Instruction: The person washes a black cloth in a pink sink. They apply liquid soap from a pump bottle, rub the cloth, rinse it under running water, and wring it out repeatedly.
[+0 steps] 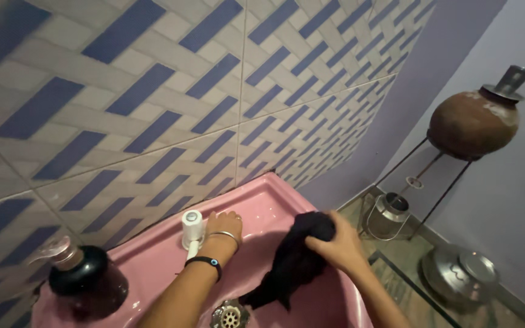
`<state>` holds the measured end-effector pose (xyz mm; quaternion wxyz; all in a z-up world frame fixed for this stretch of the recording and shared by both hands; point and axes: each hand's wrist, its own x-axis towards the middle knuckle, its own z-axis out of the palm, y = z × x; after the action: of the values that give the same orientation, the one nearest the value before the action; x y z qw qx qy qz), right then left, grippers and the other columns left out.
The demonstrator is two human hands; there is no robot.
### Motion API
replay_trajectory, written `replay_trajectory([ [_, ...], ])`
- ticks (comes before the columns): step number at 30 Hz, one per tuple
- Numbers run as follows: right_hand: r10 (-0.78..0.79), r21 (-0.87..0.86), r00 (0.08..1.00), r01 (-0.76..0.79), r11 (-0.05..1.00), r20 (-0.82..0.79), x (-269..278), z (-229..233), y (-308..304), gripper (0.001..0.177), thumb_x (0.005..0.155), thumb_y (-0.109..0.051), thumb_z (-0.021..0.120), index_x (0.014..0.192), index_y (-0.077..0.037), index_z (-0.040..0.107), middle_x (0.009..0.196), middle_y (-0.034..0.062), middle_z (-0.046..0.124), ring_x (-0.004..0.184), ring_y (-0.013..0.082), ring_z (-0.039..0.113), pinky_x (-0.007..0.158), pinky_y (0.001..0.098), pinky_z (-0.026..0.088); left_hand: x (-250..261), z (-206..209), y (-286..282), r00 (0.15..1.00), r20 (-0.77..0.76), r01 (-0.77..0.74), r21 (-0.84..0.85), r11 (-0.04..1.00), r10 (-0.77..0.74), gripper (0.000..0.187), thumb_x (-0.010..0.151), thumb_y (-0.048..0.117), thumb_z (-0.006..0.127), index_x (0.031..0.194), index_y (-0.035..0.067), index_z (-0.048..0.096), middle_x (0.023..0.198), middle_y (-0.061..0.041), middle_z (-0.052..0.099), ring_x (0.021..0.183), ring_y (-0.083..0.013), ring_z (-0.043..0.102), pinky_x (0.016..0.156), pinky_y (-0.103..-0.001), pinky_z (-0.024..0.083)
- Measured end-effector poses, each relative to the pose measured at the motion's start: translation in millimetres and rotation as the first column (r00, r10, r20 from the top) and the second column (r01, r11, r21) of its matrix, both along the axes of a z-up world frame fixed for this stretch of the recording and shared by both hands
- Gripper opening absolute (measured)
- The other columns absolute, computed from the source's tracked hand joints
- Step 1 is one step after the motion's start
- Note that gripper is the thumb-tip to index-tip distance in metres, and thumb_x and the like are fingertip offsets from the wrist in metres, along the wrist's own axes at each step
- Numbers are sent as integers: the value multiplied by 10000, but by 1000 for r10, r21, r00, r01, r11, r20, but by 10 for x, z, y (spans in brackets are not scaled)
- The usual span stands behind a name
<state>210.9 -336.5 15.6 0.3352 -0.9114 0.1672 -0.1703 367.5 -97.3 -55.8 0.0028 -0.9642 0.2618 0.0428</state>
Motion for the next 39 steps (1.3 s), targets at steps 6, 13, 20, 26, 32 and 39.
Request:
replay_trajectory([
  [6,149,-304,956,-67,950,255,149,-127,64,982,634,-365,921,1448,-88,446,1542,340,307,1348,548,407,1057,587,409,162,113,-111,979,-189,-77,6,997,77,584,715,241,938,1224,95,693,1337,-103,637,1221,-304,643,978,-410,554],
  [13,-77,-482,971,-43,875,-227,624,-164,577,1107,564,-440,958,1488,-329,361,1601,210,204,1393,581,273,1033,717,346,98,249,0,957,-266,-143,-85,986,116,513,690,240,941,1131,92,726,1251,-144,694,1158,-314,681,949,-395,578],
  [20,-35,-462,958,-106,880,-286,1061,33,556,1122,554,-466,956,1499,-324,366,1549,146,346,1361,490,386,1027,671,394,61,119,30,975,-208,-111,-177,978,73,584,679,235,945,1178,134,660,1292,-75,635,1224,-312,608,970,-426,551],
  [26,8,-422,951,-145,895,-310,1664,17,500,1175,522,-467,957,1508,-237,362,1449,174,460,1267,468,523,980,627,475,46,89,-17,971,-213,-141,-138,980,110,604,707,224,922,1229,149,628,1327,-34,611,1235,-292,598,964,-421,563],
  [32,56,-317,961,-144,937,-272,2035,-162,283,1115,532,-472,942,1462,-156,414,1355,215,549,1206,457,592,980,535,524,136,-99,-64,959,-224,-201,-114,973,172,638,750,193,887,1302,147,571,1316,-48,612,1244,-276,598,943,-422,582],
  [39,186,-291,972,-222,931,-145,1839,-336,-26,1074,533,-428,946,1438,-130,449,1338,262,551,1188,479,588,990,516,514,184,-300,-207,945,-168,-312,-213,926,280,406,940,168,721,1317,133,575,1273,-111,665,1222,-309,629,885,-492,600],
])
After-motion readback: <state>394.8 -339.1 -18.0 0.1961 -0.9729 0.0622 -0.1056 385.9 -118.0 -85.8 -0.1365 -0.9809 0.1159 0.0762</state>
